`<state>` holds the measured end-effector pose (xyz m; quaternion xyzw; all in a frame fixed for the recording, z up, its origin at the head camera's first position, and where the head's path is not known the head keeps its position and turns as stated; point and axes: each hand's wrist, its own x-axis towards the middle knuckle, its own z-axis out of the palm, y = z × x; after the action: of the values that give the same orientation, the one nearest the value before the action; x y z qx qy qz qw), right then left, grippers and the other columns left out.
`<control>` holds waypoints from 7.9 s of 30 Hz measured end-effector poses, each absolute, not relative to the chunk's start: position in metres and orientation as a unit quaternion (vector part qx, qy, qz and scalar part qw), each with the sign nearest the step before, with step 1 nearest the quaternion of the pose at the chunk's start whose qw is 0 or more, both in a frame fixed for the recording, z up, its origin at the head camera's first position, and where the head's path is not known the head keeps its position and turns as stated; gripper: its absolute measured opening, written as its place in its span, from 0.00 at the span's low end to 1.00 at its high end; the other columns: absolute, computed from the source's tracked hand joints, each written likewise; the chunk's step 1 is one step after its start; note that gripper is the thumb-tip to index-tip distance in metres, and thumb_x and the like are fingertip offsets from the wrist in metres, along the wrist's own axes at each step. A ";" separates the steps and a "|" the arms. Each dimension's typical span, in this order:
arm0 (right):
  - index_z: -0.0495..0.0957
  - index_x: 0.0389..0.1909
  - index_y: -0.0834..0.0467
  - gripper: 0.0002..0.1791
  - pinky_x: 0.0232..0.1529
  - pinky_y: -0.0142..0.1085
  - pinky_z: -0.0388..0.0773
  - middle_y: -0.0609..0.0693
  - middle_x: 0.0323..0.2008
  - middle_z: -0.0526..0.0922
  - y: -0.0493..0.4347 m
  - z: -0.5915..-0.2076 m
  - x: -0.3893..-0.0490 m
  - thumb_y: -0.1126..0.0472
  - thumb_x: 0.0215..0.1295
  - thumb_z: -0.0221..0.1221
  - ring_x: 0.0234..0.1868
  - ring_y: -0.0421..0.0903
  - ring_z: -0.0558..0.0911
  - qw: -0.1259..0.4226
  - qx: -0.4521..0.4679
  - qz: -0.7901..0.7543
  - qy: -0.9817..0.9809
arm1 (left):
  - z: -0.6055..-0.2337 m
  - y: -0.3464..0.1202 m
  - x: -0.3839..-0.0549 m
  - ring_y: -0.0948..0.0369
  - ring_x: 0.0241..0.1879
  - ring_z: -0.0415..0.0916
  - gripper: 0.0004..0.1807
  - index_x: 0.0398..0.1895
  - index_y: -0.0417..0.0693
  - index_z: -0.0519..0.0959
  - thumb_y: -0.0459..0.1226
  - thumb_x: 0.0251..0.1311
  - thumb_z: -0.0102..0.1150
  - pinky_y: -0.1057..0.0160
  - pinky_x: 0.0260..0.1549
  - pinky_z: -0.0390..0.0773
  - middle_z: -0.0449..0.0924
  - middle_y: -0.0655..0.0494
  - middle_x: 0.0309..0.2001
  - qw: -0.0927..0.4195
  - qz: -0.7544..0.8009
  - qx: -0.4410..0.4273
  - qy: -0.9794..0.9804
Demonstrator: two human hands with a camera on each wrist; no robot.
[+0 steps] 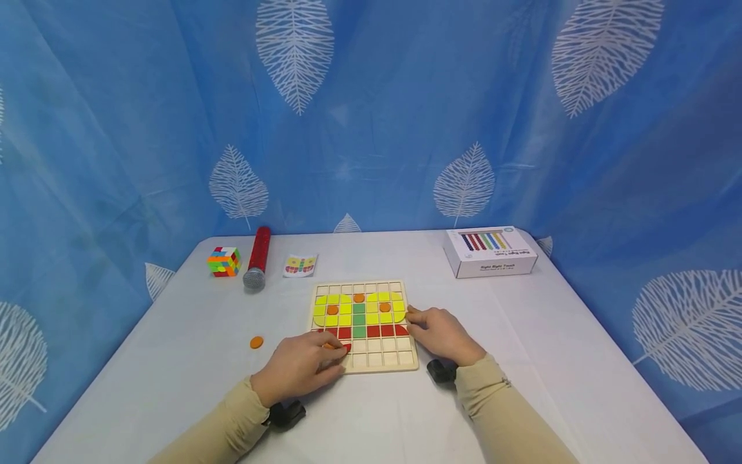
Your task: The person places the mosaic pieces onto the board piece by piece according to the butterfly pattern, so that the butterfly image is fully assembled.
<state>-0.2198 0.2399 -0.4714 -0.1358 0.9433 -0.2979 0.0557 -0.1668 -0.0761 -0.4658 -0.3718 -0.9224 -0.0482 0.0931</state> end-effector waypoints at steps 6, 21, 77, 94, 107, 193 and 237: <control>0.80 0.64 0.56 0.23 0.70 0.60 0.66 0.53 0.69 0.76 0.241 -0.470 -0.221 0.52 0.73 0.60 0.73 0.61 0.70 0.053 -0.140 -0.291 0.945 | -0.467 -0.076 -0.167 0.62 0.50 0.80 0.24 0.59 0.60 0.85 0.57 0.63 0.66 0.65 0.34 0.82 0.82 0.62 0.54 0.101 -0.029 -0.360 -0.927; 0.80 0.64 0.54 0.23 0.71 0.60 0.65 0.51 0.70 0.75 0.239 -0.473 -0.220 0.51 0.72 0.61 0.73 0.59 0.70 0.066 -0.132 -0.304 0.941 | -0.443 -0.125 -0.177 0.65 0.30 0.76 0.09 0.45 0.57 0.90 0.42 0.61 0.72 0.68 0.29 0.77 0.85 0.61 0.45 0.149 -0.202 -0.144 -0.957; 0.80 0.62 0.58 0.19 0.67 0.57 0.71 0.54 0.68 0.76 0.237 -0.473 -0.219 0.58 0.74 0.59 0.71 0.60 0.73 0.034 -0.157 -0.274 0.948 | -0.467 -0.048 -0.188 0.70 0.41 0.85 0.09 0.45 0.64 0.91 0.45 0.61 0.73 0.70 0.38 0.82 0.88 0.70 0.42 0.125 -0.104 -0.370 -0.915; 0.80 0.63 0.57 0.21 0.69 0.59 0.68 0.53 0.70 0.74 0.235 -0.473 -0.218 0.57 0.73 0.60 0.73 0.61 0.70 0.052 -0.141 -0.284 0.947 | -0.466 -0.052 -0.176 0.73 0.23 0.72 0.06 0.41 0.66 0.89 0.48 0.63 0.69 0.77 0.22 0.67 0.88 0.72 0.38 0.117 -0.075 -0.398 -0.907; 0.80 0.64 0.55 0.21 0.70 0.59 0.67 0.52 0.70 0.74 0.236 -0.474 -0.218 0.56 0.73 0.60 0.73 0.60 0.69 0.057 -0.135 -0.282 0.948 | -0.463 -0.054 -0.172 0.69 0.49 0.86 0.16 0.54 0.62 0.88 0.50 0.65 0.67 0.70 0.34 0.81 0.88 0.69 0.50 0.109 -0.113 -0.365 -0.918; 0.80 0.64 0.56 0.22 0.70 0.57 0.67 0.52 0.70 0.75 0.237 -0.474 -0.219 0.54 0.73 0.60 0.73 0.58 0.70 0.053 -0.141 -0.298 0.943 | -0.462 -0.019 -0.175 0.71 0.38 0.85 0.06 0.42 0.65 0.90 0.48 0.64 0.68 0.75 0.28 0.76 0.88 0.72 0.44 0.134 -0.034 -0.405 -0.904; 0.80 0.64 0.55 0.22 0.71 0.63 0.63 0.52 0.70 0.74 0.240 -0.472 -0.217 0.53 0.73 0.59 0.74 0.62 0.68 0.062 -0.128 -0.306 0.941 | -0.446 -0.095 -0.182 0.60 0.34 0.75 0.05 0.34 0.59 0.83 0.43 0.62 0.71 0.62 0.31 0.76 0.81 0.64 0.36 -0.058 -0.363 -0.146 -0.918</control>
<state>-0.2172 0.2400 -0.4719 -0.1285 0.9414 -0.3057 0.0620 -0.1820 -0.0948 -0.4463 -0.1457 -0.9184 -0.3633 -0.0580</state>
